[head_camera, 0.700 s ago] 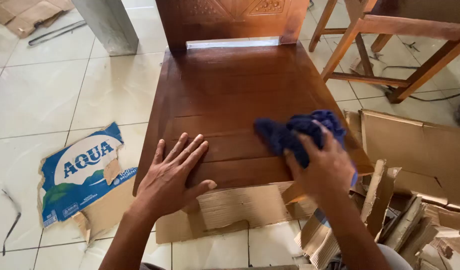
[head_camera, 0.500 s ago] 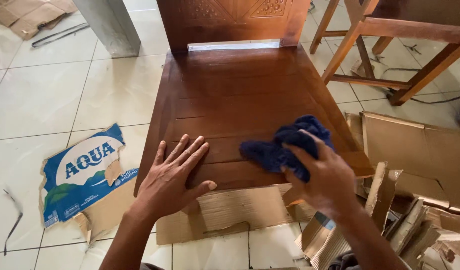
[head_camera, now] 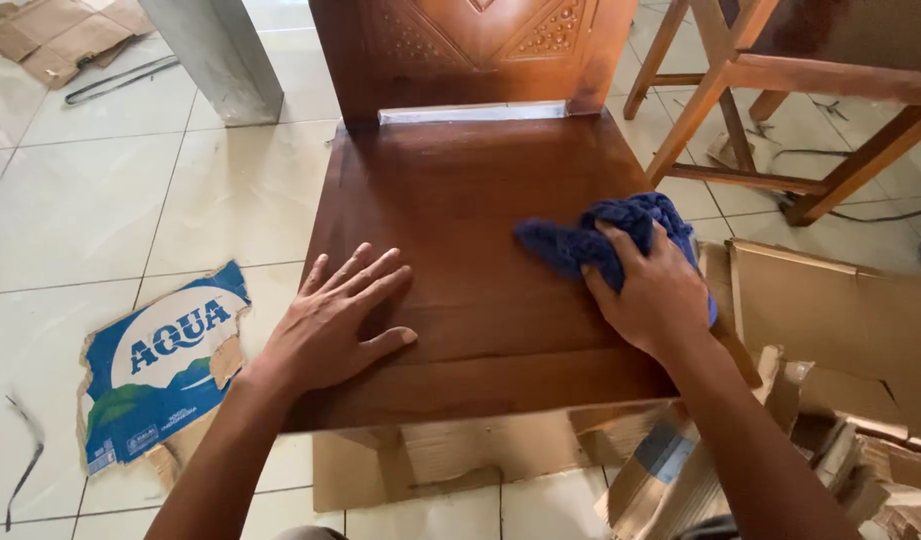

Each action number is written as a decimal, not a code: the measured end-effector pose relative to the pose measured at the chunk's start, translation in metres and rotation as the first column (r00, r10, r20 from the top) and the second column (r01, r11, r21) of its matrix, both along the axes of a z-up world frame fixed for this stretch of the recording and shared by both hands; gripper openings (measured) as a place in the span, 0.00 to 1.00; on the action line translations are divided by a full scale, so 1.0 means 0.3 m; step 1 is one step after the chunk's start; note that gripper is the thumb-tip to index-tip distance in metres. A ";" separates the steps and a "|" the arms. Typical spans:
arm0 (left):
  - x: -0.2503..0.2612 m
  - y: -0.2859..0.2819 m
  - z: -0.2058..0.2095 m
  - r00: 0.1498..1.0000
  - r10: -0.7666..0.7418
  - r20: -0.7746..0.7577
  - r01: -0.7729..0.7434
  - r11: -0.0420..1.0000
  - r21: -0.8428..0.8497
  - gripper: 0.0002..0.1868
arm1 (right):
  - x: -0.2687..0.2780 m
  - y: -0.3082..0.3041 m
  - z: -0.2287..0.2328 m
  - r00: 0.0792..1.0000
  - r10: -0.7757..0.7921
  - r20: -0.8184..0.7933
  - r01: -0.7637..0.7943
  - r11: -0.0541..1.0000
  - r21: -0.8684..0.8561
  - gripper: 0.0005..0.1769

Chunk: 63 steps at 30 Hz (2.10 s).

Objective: Wiping a wooden chair and wrapping its legs with cardboard and plastic ties for protection

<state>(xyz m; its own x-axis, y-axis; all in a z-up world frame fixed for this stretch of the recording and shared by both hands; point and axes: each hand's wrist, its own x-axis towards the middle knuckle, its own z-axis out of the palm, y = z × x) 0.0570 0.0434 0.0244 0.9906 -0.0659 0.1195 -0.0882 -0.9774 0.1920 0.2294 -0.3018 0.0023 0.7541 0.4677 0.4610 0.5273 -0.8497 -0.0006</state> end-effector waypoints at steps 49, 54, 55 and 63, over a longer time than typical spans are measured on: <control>-0.108 -0.130 -0.069 0.951 -0.088 0.298 0.096 0.995 -0.013 0.43 | -0.216 0.045 0.052 0.967 0.247 -0.057 -0.239 0.964 0.120 0.29; -0.140 -0.201 -0.076 0.961 -0.215 0.172 0.220 0.976 -0.010 0.51 | -0.254 -0.182 0.040 0.970 -0.206 -0.132 0.203 0.979 -0.037 0.27; -0.138 -0.203 -0.080 0.961 -0.216 0.174 0.221 0.975 -0.012 0.51 | -0.271 -0.196 0.018 0.970 -0.208 -0.130 0.204 0.978 -0.038 0.27; -0.148 -0.215 -0.073 0.966 -0.163 0.200 0.161 0.987 0.025 0.49 | -0.358 -0.218 -0.008 0.997 0.021 -0.072 -0.020 1.000 0.015 0.31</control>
